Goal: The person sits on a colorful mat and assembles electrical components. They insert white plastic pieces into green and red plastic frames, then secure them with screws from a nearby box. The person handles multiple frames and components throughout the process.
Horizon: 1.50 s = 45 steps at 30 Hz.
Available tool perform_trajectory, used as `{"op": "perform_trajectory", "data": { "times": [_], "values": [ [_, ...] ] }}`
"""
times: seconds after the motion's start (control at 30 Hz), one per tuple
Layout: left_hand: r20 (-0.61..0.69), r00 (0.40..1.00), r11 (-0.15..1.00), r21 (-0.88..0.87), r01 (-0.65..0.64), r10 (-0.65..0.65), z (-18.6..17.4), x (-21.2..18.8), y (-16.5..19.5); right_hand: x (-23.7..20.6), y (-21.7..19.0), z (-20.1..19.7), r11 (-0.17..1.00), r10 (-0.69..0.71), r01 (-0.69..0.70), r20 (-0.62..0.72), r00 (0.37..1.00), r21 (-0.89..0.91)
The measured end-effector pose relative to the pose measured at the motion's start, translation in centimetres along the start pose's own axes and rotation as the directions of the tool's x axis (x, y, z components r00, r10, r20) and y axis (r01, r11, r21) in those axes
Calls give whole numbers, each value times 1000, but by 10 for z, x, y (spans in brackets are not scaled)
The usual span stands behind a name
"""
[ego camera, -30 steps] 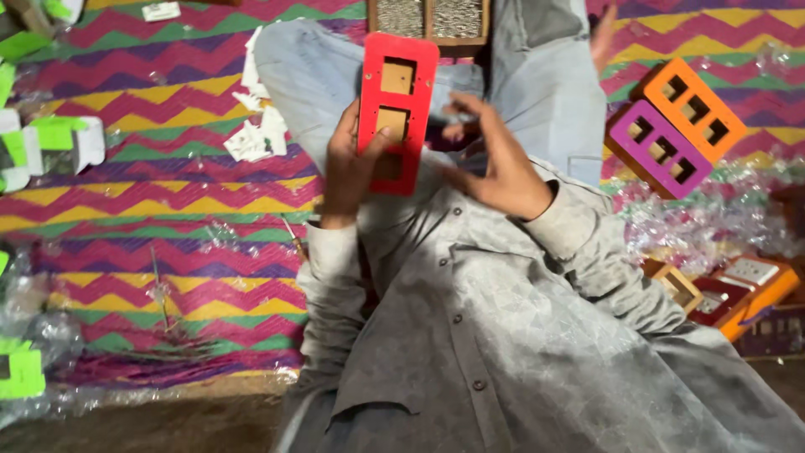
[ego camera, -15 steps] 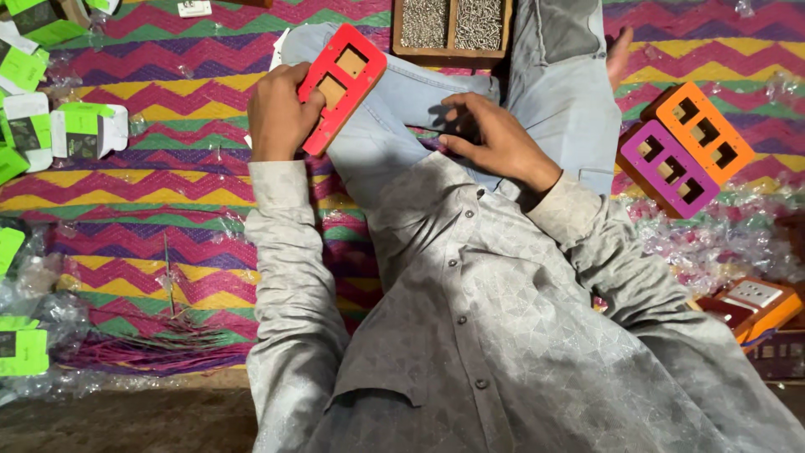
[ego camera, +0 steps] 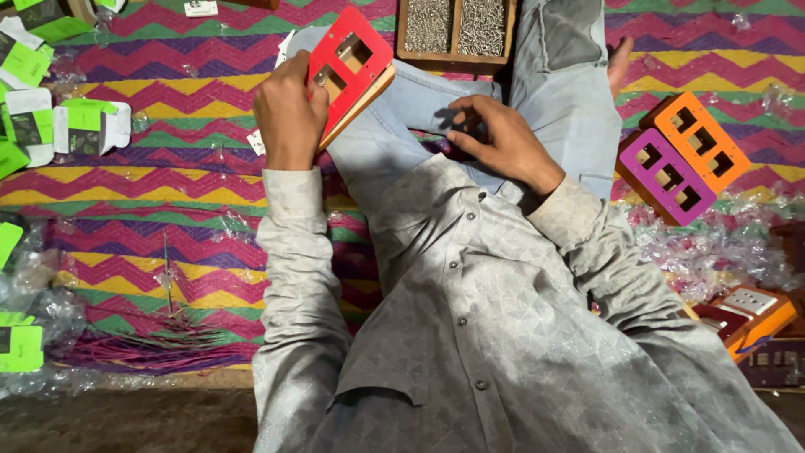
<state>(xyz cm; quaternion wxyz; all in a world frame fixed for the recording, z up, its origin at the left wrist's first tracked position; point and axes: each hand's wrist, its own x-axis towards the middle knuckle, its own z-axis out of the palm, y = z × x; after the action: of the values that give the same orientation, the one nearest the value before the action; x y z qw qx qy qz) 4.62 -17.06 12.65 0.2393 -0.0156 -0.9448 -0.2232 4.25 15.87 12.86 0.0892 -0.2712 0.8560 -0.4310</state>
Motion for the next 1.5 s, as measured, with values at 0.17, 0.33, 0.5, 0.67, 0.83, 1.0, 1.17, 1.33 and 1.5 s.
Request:
{"op": "perform_trajectory", "data": {
  "times": [0.17,0.33,0.5,0.67,0.83,1.0,1.17,1.33,1.5],
  "values": [
    [-20,994,988,-109,-107,106,-27,2,24,1,-3,-3,997,-55,58,-58,997,51],
    [172,963,870,-482,-102,208,-18,-1,82,2,6,-2,755,76,-64,10,997,653],
    [227,960,787,-617,11,164,9,-11,111,1,25,-2,787,247,-59,-227,942,614],
    [258,965,-88,-963,255,-32,57,-25,108,-3,44,-16,787,371,-40,-420,828,616],
    [464,873,-196,-879,434,-150,134,-61,103,2,19,-4,999,41,-46,-590,806,7],
    [450,847,-205,-891,404,-284,173,-71,95,-2,-57,21,817,-439,138,-448,779,-560],
    [140,903,-413,-910,-45,-407,179,-66,106,26,-124,86,717,-590,656,296,751,-236],
    [401,875,-160,-915,370,-270,162,-64,96,70,-148,171,672,-601,740,569,561,-20],
    [395,876,-149,-918,367,-275,151,-63,93,113,-126,255,837,-445,547,582,681,1]
  ]
}}
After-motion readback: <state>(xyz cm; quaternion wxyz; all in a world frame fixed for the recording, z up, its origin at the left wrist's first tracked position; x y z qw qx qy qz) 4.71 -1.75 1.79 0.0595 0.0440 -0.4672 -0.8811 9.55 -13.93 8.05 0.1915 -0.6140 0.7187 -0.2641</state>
